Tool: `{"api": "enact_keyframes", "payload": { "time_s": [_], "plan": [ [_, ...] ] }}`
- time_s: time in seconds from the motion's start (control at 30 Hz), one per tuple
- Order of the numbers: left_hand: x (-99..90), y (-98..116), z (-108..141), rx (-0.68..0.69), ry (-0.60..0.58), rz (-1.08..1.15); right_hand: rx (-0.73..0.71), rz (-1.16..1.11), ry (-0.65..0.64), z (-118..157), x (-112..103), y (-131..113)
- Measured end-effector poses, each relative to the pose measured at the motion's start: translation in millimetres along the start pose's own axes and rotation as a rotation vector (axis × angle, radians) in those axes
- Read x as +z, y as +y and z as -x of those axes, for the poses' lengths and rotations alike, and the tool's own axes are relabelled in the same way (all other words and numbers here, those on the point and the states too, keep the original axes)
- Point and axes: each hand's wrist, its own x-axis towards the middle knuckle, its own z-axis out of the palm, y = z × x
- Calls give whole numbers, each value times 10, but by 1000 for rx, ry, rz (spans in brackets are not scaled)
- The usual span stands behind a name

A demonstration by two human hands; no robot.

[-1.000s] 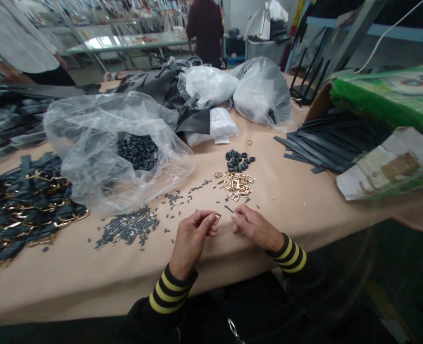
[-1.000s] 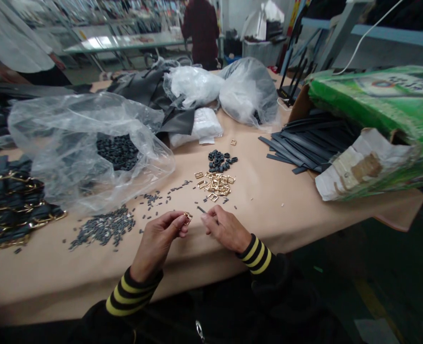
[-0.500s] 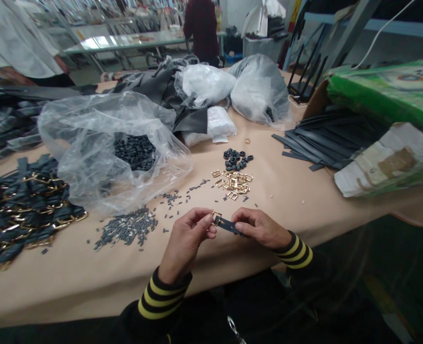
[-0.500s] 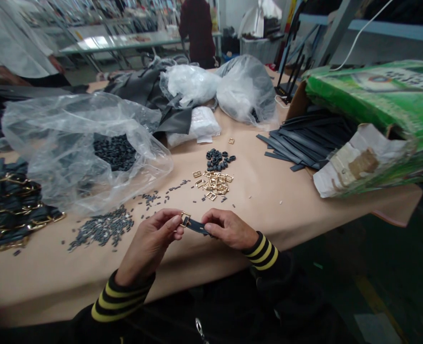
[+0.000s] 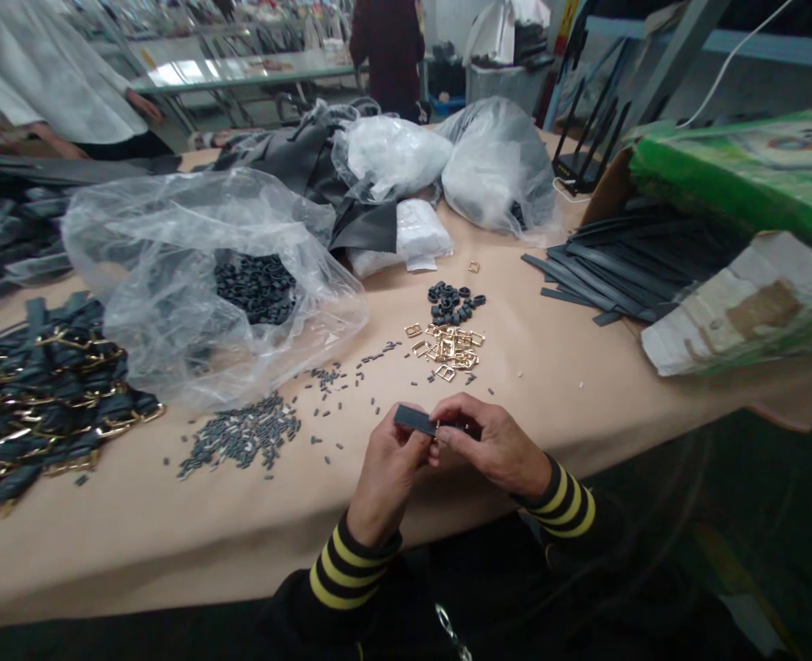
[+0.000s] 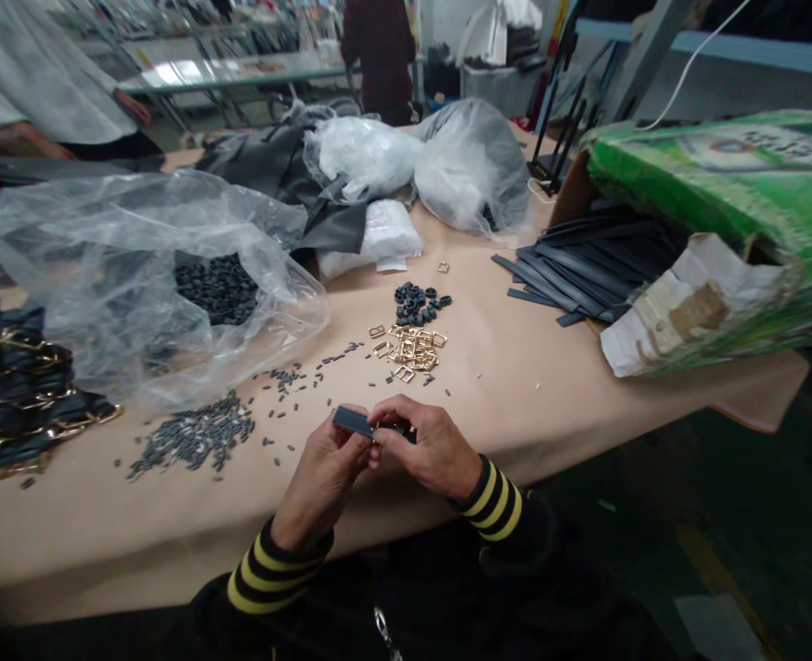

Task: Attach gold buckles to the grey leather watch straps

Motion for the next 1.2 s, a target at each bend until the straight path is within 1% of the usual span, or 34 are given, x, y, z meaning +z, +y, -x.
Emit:
{"api": "enact_keyframes", "payload": {
  "time_s": [0.1, 0.2, 0.27, 0.37, 0.47, 0.57, 0.73, 0.8, 0.87, 0.93, 1.03, 1.1, 1.2],
  "plan": [
    [-36, 30, 36, 35, -18, -140, 3, 146, 51, 3, -28, -9],
    [-49, 58, 74, 10, -40, -117, 4, 196, 56, 2, -49, -16],
    [-39, 54, 81, -6, -8, -33, -1, 216, 40, 2, -49, -24],
    [-9, 22, 68, 2, 80, 53, 4, 240, 19, 3, -44, -43],
    [3, -16, 54, 23, 114, 40, 39, 229, 28, 0, -49, -61],
    [-9, -38, 53, 66, 110, -60, 73, 238, 38, -5, -58, -71],
    [-1, -23, 60, 142, 106, -295, 104, 265, 39, -12, -27, -65],
    [16, -21, 57, 168, 124, -385, 112, 259, 67, -12, -5, -56],
    [25, -30, 47, 188, 151, -435, 134, 200, 91, -11, 6, -46],
    [18, -45, 32, 167, 141, -380, 168, 67, 68, -10, -5, -39],
    [-4, -67, 11, 83, 61, -152, 207, -107, -2, -8, -47, -29],
    [-7, -80, 5, 49, 31, -49, 211, -134, -10, -9, -66, -17],
    [18, -114, 9, 68, 58, -8, 221, -123, 10, -14, -48, 16]
  ]
}}
